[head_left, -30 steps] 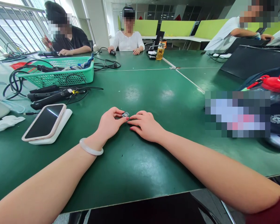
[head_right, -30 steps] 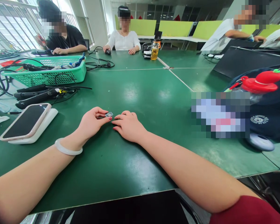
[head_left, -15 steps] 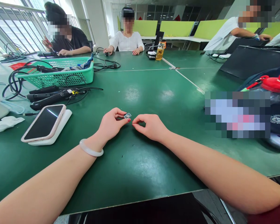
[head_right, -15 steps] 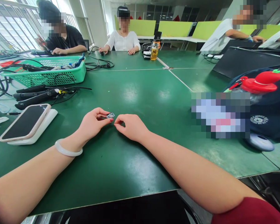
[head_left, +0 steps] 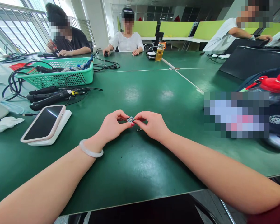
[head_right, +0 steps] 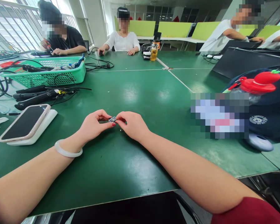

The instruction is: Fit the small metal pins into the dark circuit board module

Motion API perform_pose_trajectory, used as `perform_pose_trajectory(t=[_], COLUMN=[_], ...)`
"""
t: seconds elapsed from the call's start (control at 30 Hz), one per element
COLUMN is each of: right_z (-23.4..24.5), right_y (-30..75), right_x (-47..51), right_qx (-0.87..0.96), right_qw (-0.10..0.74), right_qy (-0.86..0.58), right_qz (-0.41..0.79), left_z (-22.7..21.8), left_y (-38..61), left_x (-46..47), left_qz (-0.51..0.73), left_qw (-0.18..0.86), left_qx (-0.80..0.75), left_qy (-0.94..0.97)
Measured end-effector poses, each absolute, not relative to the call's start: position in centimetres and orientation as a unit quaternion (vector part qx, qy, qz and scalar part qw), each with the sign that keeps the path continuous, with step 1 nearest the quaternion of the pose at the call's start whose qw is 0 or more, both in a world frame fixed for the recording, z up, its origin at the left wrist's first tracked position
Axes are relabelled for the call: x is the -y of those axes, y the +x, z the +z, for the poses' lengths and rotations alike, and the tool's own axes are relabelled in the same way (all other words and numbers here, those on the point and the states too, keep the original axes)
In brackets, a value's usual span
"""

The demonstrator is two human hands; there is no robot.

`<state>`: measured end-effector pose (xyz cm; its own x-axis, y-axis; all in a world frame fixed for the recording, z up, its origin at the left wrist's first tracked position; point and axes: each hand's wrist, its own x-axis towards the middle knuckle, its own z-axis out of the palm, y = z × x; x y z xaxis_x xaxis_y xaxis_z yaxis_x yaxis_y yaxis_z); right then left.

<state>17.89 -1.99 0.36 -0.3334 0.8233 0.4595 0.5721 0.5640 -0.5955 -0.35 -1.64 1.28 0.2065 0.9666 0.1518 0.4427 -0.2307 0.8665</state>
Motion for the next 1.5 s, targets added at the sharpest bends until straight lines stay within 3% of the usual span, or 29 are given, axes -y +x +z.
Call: perform_pose_trajectory(t=[0.73, 0.97, 1.3, 1.5], right_z=[0.27, 0.24, -0.03, 0.15], right_y=[17.98, 18.28, 18.55, 18.44], right_x=[2.66, 2.60, 2.36, 2.51], right_qx=[0.828, 0.844, 0.870, 0.861], right_qw=[0.364, 0.384, 0.331, 0.364], right_qy=[-0.422, -0.374, -0.357, -0.338], right_qz=[0.061, -0.022, -0.080, -0.110], left_z=[1.63, 1.74, 1.61, 1.60], left_y=[-0.12, 0.00, -0.02, -0.06], left_x=[1.93, 1.97, 2.04, 1.99], left_qz=[0.402, 0.406, 0.409, 0.414], left_qw=[0.419, 0.494, 0.461, 0.518], left_qx=[-0.476, -0.453, -0.463, -0.445], left_qy=[0.660, 0.621, 0.637, 0.603])
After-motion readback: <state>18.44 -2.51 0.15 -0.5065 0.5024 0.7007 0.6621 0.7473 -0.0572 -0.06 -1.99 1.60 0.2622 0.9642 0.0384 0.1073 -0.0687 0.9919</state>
